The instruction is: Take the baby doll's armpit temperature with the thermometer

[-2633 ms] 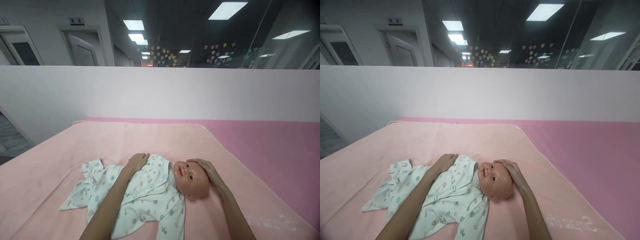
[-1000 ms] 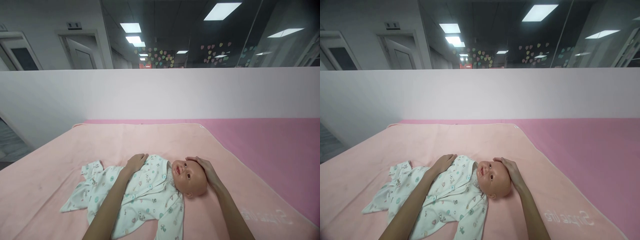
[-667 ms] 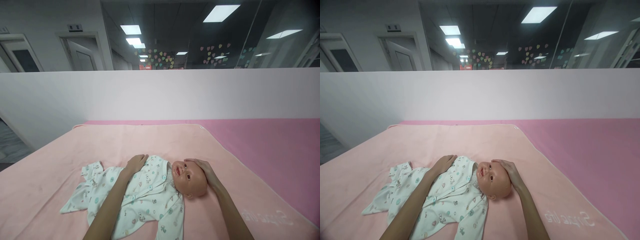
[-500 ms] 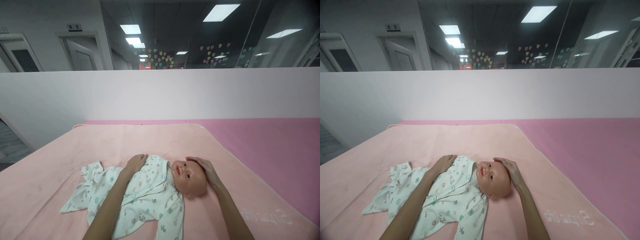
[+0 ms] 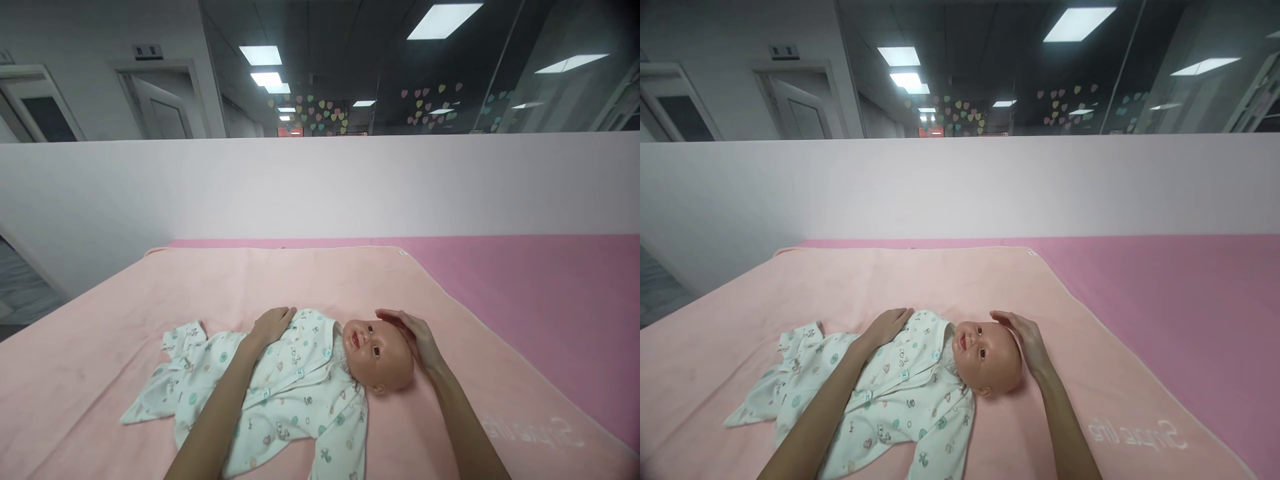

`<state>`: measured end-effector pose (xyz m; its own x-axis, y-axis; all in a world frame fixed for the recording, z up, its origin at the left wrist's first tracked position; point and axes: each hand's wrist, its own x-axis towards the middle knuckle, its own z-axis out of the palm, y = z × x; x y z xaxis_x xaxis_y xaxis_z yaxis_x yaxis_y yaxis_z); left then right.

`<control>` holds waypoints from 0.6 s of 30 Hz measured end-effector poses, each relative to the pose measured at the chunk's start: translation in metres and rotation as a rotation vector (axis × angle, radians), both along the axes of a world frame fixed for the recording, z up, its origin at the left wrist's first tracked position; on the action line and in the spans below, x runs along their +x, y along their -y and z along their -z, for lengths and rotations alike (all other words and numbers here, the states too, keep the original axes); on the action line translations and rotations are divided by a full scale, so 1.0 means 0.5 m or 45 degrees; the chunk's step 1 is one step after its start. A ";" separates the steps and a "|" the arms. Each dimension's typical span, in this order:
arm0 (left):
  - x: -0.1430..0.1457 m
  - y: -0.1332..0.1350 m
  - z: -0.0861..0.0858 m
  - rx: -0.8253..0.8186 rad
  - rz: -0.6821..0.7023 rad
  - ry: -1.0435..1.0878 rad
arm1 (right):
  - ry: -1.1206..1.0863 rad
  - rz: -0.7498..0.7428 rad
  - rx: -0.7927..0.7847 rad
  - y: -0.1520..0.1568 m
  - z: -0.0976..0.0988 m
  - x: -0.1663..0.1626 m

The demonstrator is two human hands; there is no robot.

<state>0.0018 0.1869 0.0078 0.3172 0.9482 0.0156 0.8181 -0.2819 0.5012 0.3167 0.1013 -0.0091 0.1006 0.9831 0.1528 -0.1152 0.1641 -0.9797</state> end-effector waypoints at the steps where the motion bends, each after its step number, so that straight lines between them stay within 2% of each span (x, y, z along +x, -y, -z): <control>1: 0.000 0.000 0.000 -0.001 0.000 0.000 | 0.015 -0.028 -0.018 0.000 -0.001 -0.002; 5: 0.001 0.000 -0.001 -0.002 -0.007 -0.005 | 0.073 -0.116 -0.085 0.003 -0.007 -0.010; 14: 0.000 0.000 -0.001 0.017 -0.004 -0.011 | -0.029 0.068 0.059 -0.006 0.010 0.017; 18: 0.000 0.001 -0.002 0.011 0.003 0.007 | 0.050 -0.076 -0.027 -0.002 0.004 0.004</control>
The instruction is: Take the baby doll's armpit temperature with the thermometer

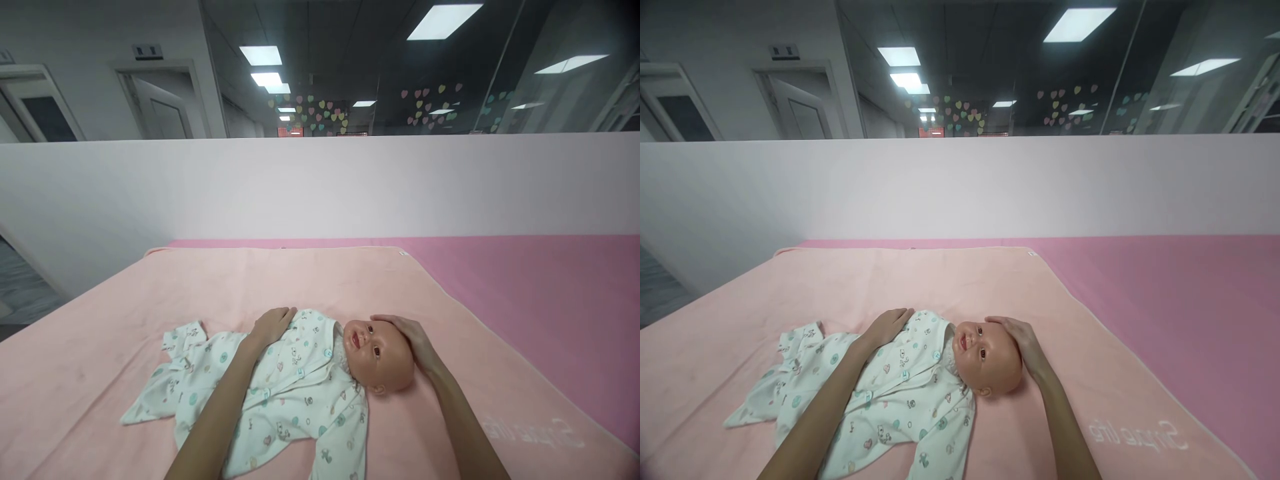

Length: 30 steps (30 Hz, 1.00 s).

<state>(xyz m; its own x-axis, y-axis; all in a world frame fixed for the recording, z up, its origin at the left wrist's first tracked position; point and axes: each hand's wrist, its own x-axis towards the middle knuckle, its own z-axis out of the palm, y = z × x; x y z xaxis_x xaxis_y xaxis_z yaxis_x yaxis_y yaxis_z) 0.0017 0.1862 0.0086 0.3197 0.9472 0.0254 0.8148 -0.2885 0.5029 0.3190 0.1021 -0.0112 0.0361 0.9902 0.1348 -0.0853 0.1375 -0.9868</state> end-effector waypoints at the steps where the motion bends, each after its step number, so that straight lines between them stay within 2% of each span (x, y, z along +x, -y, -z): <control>1: 0.000 0.000 0.001 -0.002 0.003 0.010 | 0.027 -0.043 -0.024 0.002 -0.002 -0.003; 7: 0.002 -0.004 0.003 0.061 -0.015 0.097 | 0.112 0.008 -0.019 0.005 -0.009 -0.003; 10: 0.011 0.010 -0.026 0.111 -0.041 0.494 | 0.102 -0.074 -0.044 0.006 -0.008 -0.003; 12: 0.024 0.033 -0.053 -0.042 0.010 0.817 | 0.094 -0.085 -0.050 0.006 -0.007 -0.006; 14: 0.045 0.066 -0.075 -0.284 0.207 0.927 | 0.090 -0.052 -0.043 0.005 -0.006 -0.009; 16: 0.070 0.103 -0.082 -0.373 0.396 0.835 | 0.087 -0.005 -0.024 0.003 -0.006 -0.012; 17: 0.081 0.119 -0.080 -0.371 0.503 0.707 | 0.088 0.023 -0.006 0.002 -0.007 -0.013; 21: 0.109 0.157 -0.058 0.032 0.499 0.339 | 0.123 0.278 0.128 0.007 -0.022 -0.014; 23: 0.111 0.159 -0.050 0.119 0.457 0.283 | 0.182 0.449 0.197 0.019 -0.042 -0.021; 26: 0.106 0.153 -0.048 0.092 0.414 0.326 | 0.402 0.550 0.263 0.052 -0.089 -0.053; 28: 0.100 0.143 -0.049 -0.040 0.368 0.472 | 0.700 0.455 0.314 0.076 -0.123 -0.093; 30: 0.091 0.129 -0.050 -0.261 0.279 0.743 | 1.088 0.279 0.372 0.090 -0.149 -0.146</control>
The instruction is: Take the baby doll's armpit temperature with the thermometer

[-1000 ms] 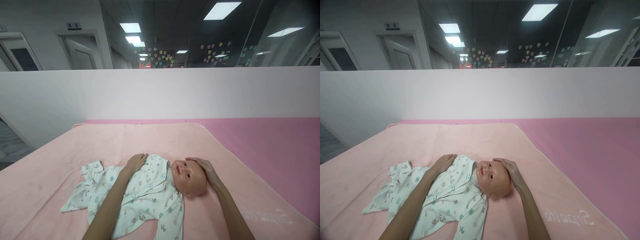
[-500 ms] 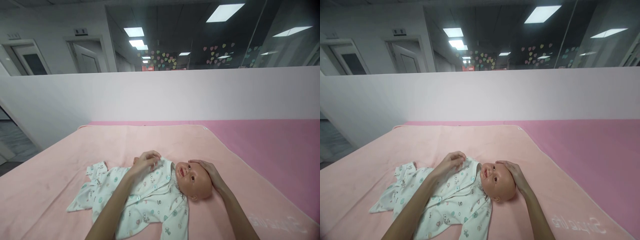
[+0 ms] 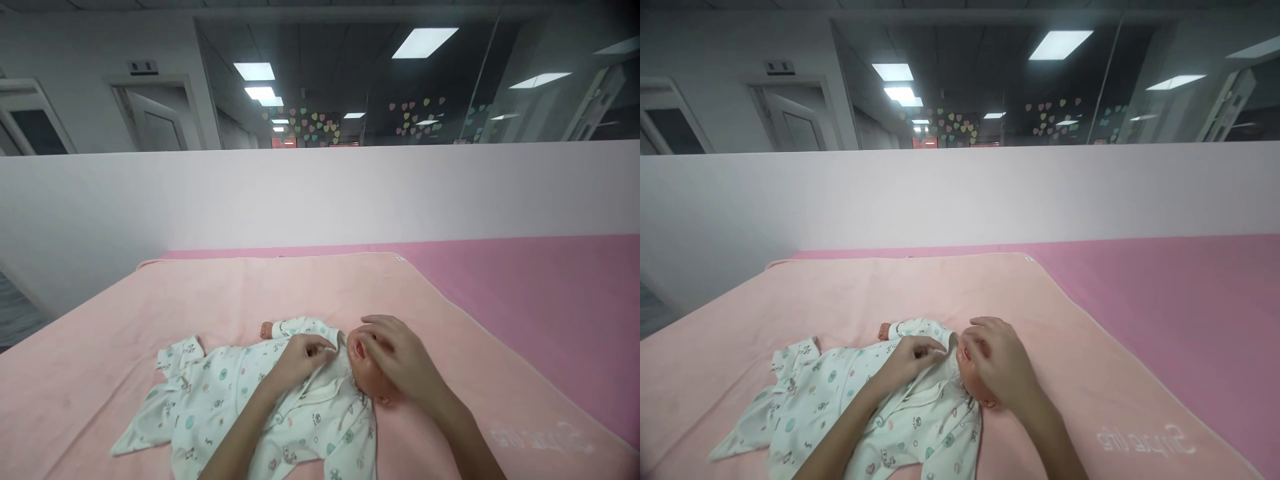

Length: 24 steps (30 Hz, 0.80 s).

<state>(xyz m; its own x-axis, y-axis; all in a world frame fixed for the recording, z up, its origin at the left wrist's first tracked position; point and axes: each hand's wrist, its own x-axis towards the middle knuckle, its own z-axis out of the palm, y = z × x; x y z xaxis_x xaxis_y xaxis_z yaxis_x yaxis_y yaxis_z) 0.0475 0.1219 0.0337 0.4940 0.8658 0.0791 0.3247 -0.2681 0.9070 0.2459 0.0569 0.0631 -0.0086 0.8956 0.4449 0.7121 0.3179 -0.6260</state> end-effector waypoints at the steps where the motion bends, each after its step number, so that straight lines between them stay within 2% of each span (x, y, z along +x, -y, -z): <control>1: -0.005 -0.008 -0.001 -0.154 -0.040 0.146 | 0.198 -0.054 -0.029 0.001 -0.007 -0.029; 3: -0.015 -0.022 -0.001 -0.435 -0.125 0.432 | 0.529 -0.142 -0.079 -0.014 -0.010 -0.085; 5: -0.024 -0.033 0.000 -0.617 -0.168 0.642 | 0.797 -0.162 -0.129 -0.047 -0.001 -0.133; 8: -0.031 -0.045 0.005 -0.687 -0.165 0.791 | 1.099 -0.015 -0.195 -0.101 0.015 -0.178; 11: -0.037 -0.057 0.014 -0.675 -0.227 0.831 | 1.212 0.068 -0.192 -0.114 0.016 -0.182; 15: -0.046 -0.072 0.026 -0.609 -0.388 0.829 | 0.926 0.047 -0.114 -0.051 -0.023 -0.128; 18: -0.044 -0.066 0.028 -0.496 -0.408 0.755 | 0.681 0.159 -0.094 0.006 -0.068 -0.074; 21: -0.031 -0.039 0.021 -0.392 -0.216 0.555 | 0.123 0.163 0.021 0.038 -0.105 -0.044; 24: -0.017 -0.008 0.009 -0.318 0.119 0.243 | -0.171 0.090 0.113 0.059 -0.099 -0.029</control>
<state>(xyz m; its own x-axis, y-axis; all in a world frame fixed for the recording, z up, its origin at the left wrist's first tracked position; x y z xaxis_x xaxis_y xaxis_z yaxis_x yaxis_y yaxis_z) 0.0390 0.1259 0.0292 0.5691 0.8217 -0.0310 0.1267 -0.0503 0.9907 0.2314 0.0272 0.1128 0.1179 0.8490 0.5150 0.6465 0.3280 -0.6888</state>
